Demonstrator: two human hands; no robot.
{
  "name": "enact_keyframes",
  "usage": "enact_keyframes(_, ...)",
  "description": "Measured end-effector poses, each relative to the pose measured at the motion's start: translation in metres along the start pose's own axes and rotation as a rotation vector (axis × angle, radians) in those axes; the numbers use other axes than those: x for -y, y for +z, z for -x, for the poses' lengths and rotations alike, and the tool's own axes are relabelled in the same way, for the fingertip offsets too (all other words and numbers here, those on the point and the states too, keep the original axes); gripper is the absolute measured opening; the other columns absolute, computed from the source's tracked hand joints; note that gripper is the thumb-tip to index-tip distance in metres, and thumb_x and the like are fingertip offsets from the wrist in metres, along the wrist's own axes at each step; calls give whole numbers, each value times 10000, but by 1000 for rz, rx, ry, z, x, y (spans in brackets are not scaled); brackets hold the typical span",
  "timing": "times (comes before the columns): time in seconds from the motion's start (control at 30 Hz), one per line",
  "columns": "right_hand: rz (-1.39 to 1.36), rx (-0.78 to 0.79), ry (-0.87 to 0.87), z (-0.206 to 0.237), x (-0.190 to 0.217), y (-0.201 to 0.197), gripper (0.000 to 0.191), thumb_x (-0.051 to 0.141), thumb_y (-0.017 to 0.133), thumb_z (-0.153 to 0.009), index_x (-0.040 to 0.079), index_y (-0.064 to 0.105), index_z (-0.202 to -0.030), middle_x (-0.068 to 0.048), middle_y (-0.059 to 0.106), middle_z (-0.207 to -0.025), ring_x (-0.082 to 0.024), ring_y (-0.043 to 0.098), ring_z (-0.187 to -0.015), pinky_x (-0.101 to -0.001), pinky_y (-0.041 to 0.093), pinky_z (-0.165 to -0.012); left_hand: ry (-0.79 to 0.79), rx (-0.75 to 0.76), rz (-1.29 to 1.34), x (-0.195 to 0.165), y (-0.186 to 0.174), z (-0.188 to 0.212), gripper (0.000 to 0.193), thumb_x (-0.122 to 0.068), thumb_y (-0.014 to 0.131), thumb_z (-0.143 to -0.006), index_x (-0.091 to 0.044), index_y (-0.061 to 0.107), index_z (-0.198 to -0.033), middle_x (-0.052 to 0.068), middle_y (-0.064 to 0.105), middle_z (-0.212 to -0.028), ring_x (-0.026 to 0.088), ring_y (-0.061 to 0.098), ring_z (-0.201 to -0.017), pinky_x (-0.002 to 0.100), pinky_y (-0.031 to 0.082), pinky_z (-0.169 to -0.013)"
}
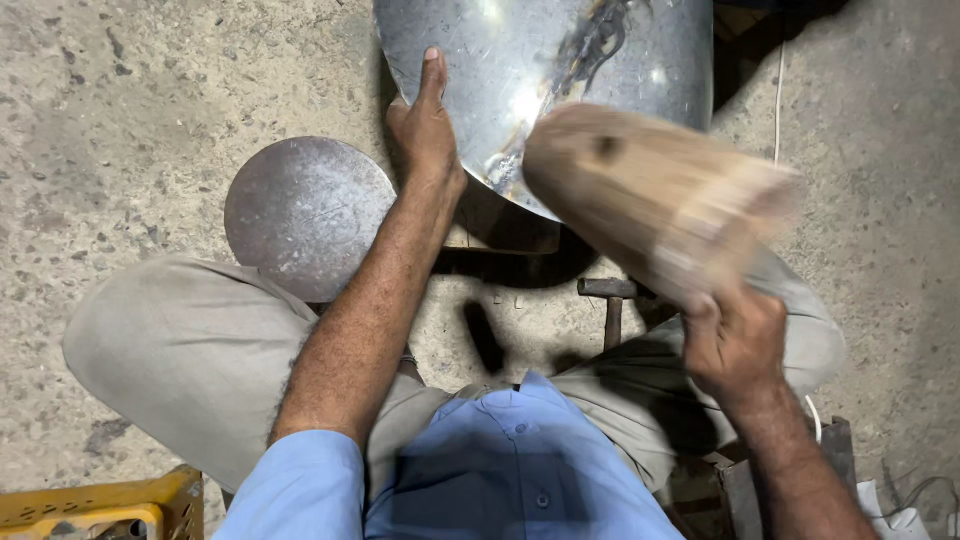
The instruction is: The person uses a wooden mallet to repeatedly strike a large, curved metal sheet resting on a support. They hold the sheet with one hand and hammer along a seam or weld line with the other, then flip the sheet to inspect the other side.
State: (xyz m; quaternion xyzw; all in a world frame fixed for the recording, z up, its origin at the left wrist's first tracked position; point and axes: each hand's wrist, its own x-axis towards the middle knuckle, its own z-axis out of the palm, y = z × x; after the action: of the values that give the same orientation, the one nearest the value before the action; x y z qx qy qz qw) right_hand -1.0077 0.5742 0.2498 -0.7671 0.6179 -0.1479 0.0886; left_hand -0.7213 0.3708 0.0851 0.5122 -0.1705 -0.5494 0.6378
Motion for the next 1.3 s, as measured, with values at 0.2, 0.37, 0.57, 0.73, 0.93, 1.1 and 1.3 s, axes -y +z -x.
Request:
enact_keyframes(0.2, 5, -27, -20, -16, -6, -15, 462, 461, 373, -1166, 116, 569, -928, 10, 496, -608, -107, 458, -456, -305, 400, -382, 39, 11, -2, -7, -4, -4, 738, -490, 656, -972, 212, 591, -1187, 197, 675, -1432, 450, 580, -1309, 560, 192, -1293)
enact_keyframes(0.37, 31, 5, -90, -25, 4, -16, 497, 428, 369, -1154, 122, 594, -833, -10, 528, -559, -125, 505, -445, -326, 431, -412, 182, 116, 159, -6, 0, -10, 709, -411, 620, -1008, 136, 437, -1421, 308, 523, -1482, 341, 452, -1468, 543, 298, -1264)
enact_keyframes(0.57, -197, -53, 5, -32, 30, -13, 470, 472, 378, -1146, 108, 583, -930, 8, 550, -647, -107, 497, -457, -294, 415, -368, 150, 50, 129, -9, -7, -18, 760, -418, 651, -980, 134, 403, -1440, 321, 537, -1451, 363, 479, -1447, 564, 305, -1243)
enact_keyframes(0.73, 273, 185, 140, -22, 18, -9, 494, 470, 409, -1110, 98, 627, -869, -49, 492, -508, -185, 427, -386, -356, 381, -378, 165, 105, 112, -9, -17, -18, 886, -470, 661, -945, 157, 379, -1503, 257, 538, -1467, 342, 469, -1443, 597, 274, -1246)
enact_keyframes(0.93, -232, -155, -92, 0, -12, 1, 571, 558, 328, -1162, 73, 592, -1016, 61, 512, -644, -66, 490, -480, -273, 432, -397, 62, 69, 68, -1, -25, -12, 1087, -469, 681, -910, 203, 33, -1468, 230, 573, -1500, 291, 383, -1506, 615, 53, -1232)
enact_keyframes(1.1, 58, 60, 130, 9, -20, 11, 570, 558, 319, -1084, 112, 592, -859, -6, 483, -547, -156, 437, -394, -342, 401, -354, 88, 98, 55, 6, -39, -12, 937, -478, 676, -926, 202, 307, -1455, 222, 554, -1496, 300, 379, -1514, 627, 81, -1243)
enact_keyframes(1.3, -223, -133, -33, 5, -6, 9, 539, 534, 337, -1178, 115, 598, -961, 33, 537, -684, -104, 536, -547, -295, 449, -455, 117, 48, 21, 12, -38, -14, 767, -469, 682, -936, 159, 490, -1333, 274, 600, -1455, 304, 438, -1477, 589, 160, -1252)
